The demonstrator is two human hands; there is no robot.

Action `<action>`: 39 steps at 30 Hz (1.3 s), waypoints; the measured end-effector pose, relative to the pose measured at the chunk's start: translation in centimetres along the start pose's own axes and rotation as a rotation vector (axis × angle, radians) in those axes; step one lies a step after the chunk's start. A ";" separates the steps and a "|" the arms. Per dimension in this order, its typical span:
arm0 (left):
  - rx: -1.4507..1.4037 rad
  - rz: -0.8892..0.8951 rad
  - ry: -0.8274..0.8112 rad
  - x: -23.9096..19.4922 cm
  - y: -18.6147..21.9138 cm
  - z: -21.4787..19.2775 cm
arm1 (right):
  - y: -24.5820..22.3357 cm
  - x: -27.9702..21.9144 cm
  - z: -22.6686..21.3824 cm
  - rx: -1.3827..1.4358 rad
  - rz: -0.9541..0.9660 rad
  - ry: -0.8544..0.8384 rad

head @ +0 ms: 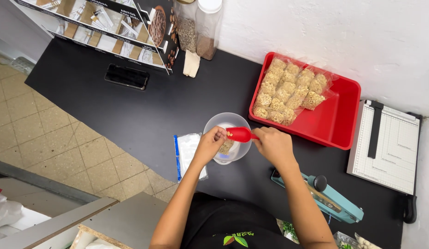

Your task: The person scoops peanuts from a large bag into a small plastic bag using a red scoop, weighs the small bag on a scale, and then places the small bag into a red tray containing other packaged bags.

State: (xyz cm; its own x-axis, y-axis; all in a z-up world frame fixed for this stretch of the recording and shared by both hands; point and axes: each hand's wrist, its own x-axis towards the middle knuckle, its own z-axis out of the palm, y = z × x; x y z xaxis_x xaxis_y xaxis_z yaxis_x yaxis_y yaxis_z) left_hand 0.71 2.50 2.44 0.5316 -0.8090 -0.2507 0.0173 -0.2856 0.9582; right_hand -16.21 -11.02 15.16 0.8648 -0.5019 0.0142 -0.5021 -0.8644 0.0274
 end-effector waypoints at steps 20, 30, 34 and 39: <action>-0.054 -0.017 0.073 -0.9 0.4 -0.1 | -1.4 -1.1 -0.9 -0.122 -0.032 0.060; 0.161 0.105 0.062 1.2 -0.6 0.5 | 1.9 -1.9 3.5 0.534 0.405 0.037; 0.261 0.200 0.106 5.6 -3.4 2.5 | 2.4 -3.4 7.3 0.762 0.471 0.058; 0.291 0.187 0.139 7.1 -5.6 3.8 | 3.5 -6.6 8.9 0.815 0.569 0.080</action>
State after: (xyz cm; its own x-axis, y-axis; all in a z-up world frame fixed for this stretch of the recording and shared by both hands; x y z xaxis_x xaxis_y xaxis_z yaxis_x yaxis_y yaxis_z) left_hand 1.22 -3.61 -5.25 0.6128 -0.7894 -0.0347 -0.3216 -0.2894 0.9016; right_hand -23.66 -11.07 6.31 0.4775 -0.8704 -0.1202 -0.6638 -0.2677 -0.6983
